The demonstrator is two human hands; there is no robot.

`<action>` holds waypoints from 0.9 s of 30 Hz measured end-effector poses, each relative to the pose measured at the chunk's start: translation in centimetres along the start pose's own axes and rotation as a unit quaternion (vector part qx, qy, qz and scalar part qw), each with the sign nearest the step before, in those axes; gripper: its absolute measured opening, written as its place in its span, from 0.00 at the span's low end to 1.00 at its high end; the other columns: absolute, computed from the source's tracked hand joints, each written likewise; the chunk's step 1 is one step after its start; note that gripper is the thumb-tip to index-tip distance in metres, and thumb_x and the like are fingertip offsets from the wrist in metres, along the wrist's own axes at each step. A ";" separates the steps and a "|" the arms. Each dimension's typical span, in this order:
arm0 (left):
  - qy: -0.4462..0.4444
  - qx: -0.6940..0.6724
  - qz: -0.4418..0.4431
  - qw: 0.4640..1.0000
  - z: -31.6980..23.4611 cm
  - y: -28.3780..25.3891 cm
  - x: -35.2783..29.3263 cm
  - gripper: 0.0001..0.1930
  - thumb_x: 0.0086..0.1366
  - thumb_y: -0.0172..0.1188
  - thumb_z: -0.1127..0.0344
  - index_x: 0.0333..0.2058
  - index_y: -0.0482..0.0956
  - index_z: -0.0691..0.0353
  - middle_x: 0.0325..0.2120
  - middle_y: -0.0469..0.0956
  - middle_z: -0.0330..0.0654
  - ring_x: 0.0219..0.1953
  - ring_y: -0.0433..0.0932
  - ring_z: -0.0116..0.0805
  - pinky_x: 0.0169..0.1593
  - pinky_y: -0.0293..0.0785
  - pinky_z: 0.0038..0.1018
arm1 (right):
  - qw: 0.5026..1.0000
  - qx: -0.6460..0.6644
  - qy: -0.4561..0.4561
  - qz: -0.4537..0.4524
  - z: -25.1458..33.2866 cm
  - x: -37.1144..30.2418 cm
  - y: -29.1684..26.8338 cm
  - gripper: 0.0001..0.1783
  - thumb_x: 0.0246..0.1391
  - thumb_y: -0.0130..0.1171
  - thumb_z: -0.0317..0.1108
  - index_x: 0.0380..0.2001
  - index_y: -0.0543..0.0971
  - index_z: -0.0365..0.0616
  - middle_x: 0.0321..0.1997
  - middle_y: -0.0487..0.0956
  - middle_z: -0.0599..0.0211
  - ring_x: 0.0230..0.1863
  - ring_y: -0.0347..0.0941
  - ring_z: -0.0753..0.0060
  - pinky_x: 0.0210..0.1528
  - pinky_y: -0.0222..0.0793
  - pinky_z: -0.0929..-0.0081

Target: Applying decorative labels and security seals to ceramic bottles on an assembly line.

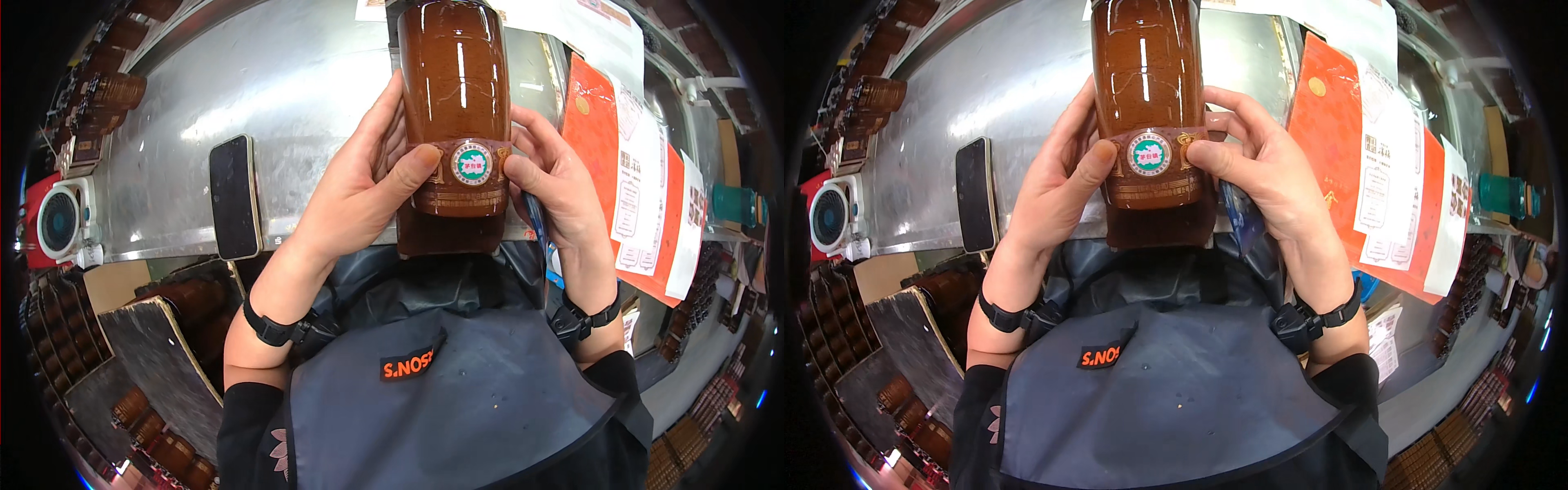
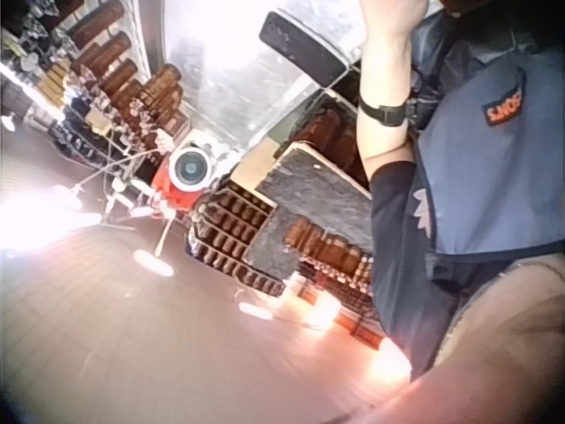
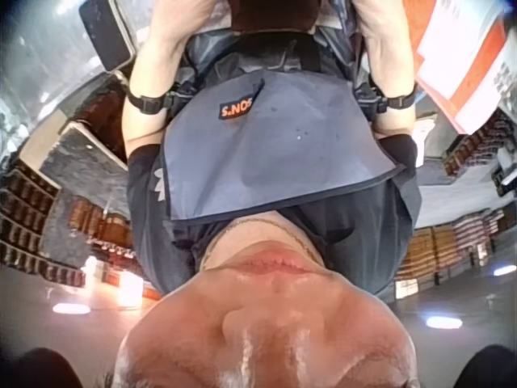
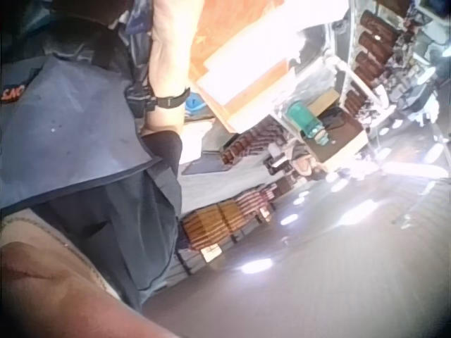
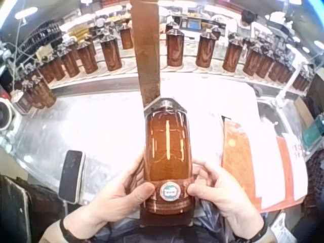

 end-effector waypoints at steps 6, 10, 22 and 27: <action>-0.014 -0.008 -0.010 1.000 -0.1 0.1 -0.2 0.39 0.69 0.52 0.72 0.68 0.36 0.71 0.68 0.47 0.54 0.69 0.50 0.39 0.69 0.51 0.32 | 1.000 0.000 0.002 0.003 0.0 0.0 -0.2 0.33 0.54 0.62 0.26 0.62 0.63 0.36 0.53 0.74 0.58 0.52 0.73 0.71 0.55 0.68 0.75; -0.007 -0.001 -0.011 1.000 0.0 0.1 -0.2 0.38 0.69 0.53 0.71 0.67 0.36 0.72 0.68 0.48 0.54 0.69 0.51 0.39 0.69 0.52 0.32 | 1.000 0.000 -0.004 0.010 -0.2 0.1 -0.3 0.34 0.54 0.63 0.27 0.62 0.62 0.36 0.53 0.74 0.57 0.51 0.74 0.71 0.54 0.69 0.76; 0.007 -0.014 0.012 1.000 0.5 -0.4 -0.1 0.42 0.67 0.57 0.71 0.68 0.35 0.71 0.67 0.49 0.55 0.69 0.52 0.40 0.68 0.52 0.32 | 1.000 -0.022 -0.003 0.010 -0.2 -0.1 -0.5 0.40 0.50 0.68 0.31 0.63 0.61 0.37 0.52 0.74 0.60 0.39 0.74 0.82 0.39 0.67 0.83; 0.002 -0.012 0.008 1.000 0.4 -0.4 -0.2 0.43 0.66 0.57 0.72 0.68 0.35 0.71 0.67 0.49 0.56 0.68 0.53 0.40 0.68 0.53 0.33 | 1.000 -0.028 -0.007 -0.005 0.1 -0.2 0.4 0.42 0.48 0.69 0.29 0.64 0.59 0.36 0.54 0.72 0.57 0.45 0.77 0.75 0.47 0.71 0.78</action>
Point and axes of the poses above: each hand's wrist, its own x-axis towards the middle knuckle, its own y-axis out of the palm, z = x × y, the point moved 1 cm from there along x, towards the middle knuckle
